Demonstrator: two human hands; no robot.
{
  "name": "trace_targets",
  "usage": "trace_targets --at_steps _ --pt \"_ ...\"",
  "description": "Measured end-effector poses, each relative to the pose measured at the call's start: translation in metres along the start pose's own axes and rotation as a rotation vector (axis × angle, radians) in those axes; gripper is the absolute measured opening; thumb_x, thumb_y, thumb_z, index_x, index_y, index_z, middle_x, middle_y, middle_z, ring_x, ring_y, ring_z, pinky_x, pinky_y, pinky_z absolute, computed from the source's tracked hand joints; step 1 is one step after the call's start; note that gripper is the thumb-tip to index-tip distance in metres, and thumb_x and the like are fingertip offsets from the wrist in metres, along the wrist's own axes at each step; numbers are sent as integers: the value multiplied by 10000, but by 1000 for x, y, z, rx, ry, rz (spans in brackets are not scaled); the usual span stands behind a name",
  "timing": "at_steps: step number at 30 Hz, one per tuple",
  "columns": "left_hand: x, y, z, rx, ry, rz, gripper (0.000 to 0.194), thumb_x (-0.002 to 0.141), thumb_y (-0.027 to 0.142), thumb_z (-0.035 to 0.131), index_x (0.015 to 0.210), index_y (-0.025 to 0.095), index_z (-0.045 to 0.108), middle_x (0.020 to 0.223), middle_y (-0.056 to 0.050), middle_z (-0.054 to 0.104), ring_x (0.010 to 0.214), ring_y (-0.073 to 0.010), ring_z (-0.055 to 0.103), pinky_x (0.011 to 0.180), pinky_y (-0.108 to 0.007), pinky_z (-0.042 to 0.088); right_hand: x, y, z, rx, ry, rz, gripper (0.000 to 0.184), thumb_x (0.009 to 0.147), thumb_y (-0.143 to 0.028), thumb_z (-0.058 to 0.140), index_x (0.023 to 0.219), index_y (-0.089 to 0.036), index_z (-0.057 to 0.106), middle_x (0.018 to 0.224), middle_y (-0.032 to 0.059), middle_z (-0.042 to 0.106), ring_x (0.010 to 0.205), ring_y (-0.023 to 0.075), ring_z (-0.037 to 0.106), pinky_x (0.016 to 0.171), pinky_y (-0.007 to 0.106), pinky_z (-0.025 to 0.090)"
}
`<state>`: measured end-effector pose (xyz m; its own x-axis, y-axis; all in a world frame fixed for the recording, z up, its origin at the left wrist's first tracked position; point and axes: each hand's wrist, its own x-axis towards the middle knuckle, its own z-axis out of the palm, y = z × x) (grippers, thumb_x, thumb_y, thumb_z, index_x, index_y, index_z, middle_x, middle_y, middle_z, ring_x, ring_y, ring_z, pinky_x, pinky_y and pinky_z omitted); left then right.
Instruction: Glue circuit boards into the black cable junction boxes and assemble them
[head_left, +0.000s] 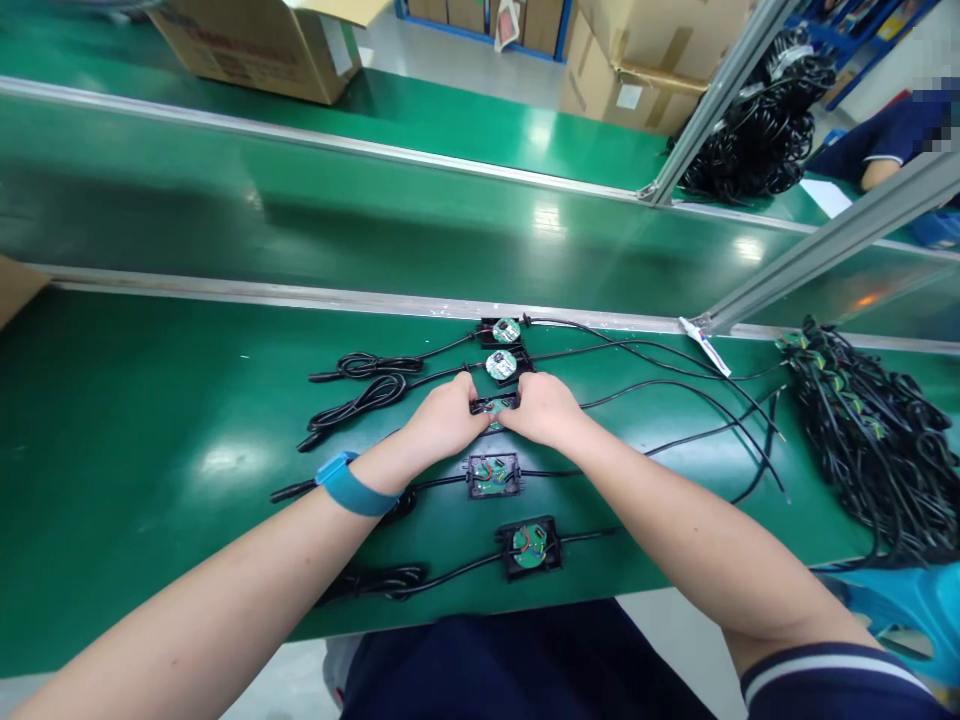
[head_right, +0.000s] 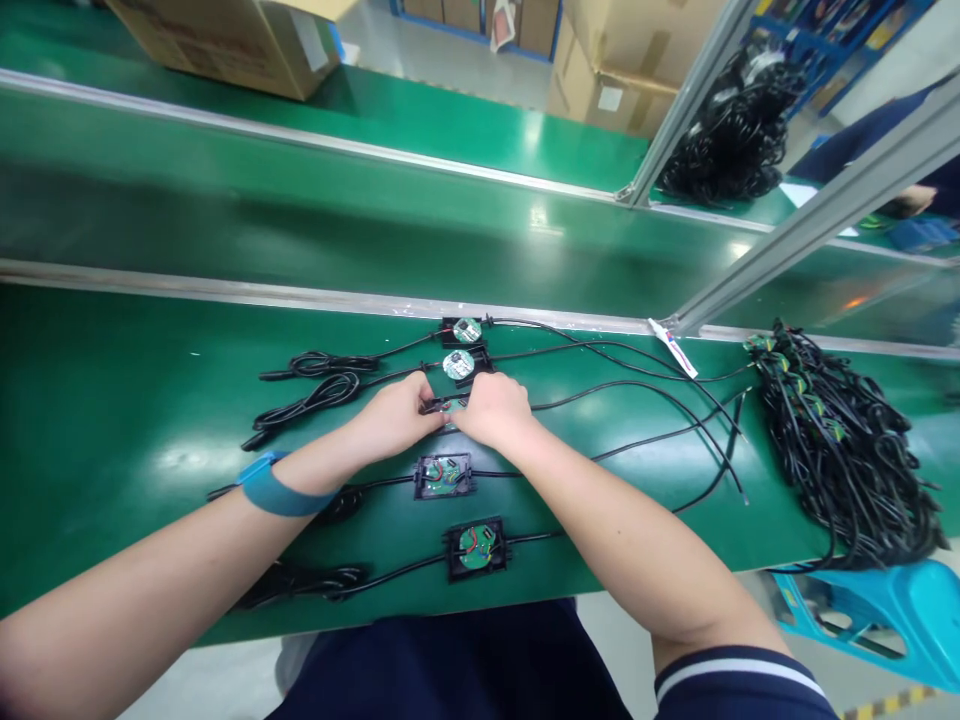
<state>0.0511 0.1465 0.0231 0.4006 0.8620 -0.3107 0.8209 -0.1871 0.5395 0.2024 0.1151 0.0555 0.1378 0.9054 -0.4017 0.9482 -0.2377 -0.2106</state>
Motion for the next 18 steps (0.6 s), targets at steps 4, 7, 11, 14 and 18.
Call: trace_targets --at_steps 4,7,11,14,18 --pt "-3 3 0 17 -3 -11 265 739 345 686 874 213 500 804 -38 649 724 -212 594 612 -298 377 -1 1 2 -7 18 -1 398 765 -453 678 1031 -157 662 1075 141 698 1028 316 650 865 424 498" --pt "-8 -1 -4 -64 -45 -33 286 703 363 679 894 210 531 750 -23 654 675 -202 589 591 -293 385 -1 0 2 -15 26 -7 398 774 -409 670 1065 -137 659 1118 165 691 1053 319 649 876 418 503" --pt "-18 -8 -17 -287 -192 -108 236 760 422 562 817 196 598 667 -32 674 568 -177 570 546 -290 390 1 -3 -4 -11 -46 2 340 763 -367 696 1025 -151 683 1119 166 702 1028 310 667 840 389 519" --pt "-25 -8 -24 -259 -132 -62 258 724 444 615 785 194 635 648 -25 671 567 -171 559 541 -282 377 2 -5 -8 1 -72 18 339 757 -357 718 1029 -158 691 1146 164 701 1036 303 670 845 378 521" --pt "-28 -5 -23 -205 -98 -47 353 724 536 648 654 190 633 598 -28 639 552 -157 518 539 -279 357 2 -5 -8 9 -64 14 347 757 -361 730 1038 -161 692 1150 163 702 1053 302 667 868 378 516"
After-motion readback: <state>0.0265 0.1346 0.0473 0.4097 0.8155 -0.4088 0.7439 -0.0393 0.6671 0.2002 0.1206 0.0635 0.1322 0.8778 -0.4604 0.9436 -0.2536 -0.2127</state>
